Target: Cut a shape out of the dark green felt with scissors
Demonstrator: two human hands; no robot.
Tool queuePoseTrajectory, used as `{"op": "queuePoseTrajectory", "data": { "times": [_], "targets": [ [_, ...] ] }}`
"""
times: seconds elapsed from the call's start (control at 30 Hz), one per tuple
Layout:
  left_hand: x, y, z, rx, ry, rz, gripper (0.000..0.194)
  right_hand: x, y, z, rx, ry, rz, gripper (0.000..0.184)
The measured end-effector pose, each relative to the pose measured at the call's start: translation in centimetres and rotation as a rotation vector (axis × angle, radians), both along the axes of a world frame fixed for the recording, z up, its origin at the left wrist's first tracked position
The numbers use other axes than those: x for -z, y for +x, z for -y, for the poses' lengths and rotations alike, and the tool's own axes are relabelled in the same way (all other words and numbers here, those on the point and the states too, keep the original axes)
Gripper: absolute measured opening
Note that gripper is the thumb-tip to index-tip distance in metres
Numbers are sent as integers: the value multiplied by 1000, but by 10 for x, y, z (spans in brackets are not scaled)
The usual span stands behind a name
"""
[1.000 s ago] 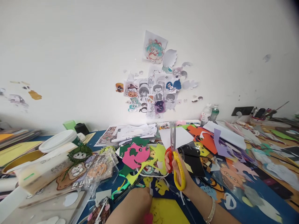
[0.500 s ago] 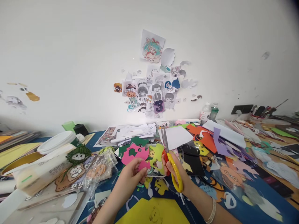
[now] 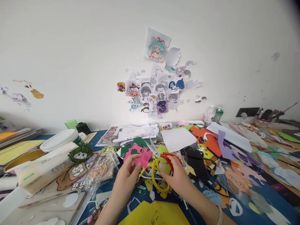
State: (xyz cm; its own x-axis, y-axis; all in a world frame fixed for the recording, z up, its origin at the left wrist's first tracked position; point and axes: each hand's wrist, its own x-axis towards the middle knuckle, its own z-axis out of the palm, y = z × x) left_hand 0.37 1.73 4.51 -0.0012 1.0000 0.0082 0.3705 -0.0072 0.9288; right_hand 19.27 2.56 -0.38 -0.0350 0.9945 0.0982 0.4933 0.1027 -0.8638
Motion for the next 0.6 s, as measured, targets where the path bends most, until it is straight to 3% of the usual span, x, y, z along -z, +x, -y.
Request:
{"op": "queuePoseTrajectory", "data": {
  "times": [0.17, 0.27, 0.47, 0.53, 0.6],
  "targets": [
    [0, -8, 1, -54, 53, -121, 54, 16, 1, -14, 59, 164, 223, 43],
    [-2, -11, 3, -8, 44, -209, 53, 21, -1, -25, 89, 269, 323, 40],
    [-16, 5, 24, 479, -24, -601, 33, 23, -10, -35, 26, 417, 370, 42],
    [-22, 16, 35, 570, -93, -820, 34, 18, -9, -35, -4, 470, 370, 37],
    [-25, 23, 46, 623, -142, -1029, 37, 3, -6, -29, -30, 518, 353, 31]
  ]
}}
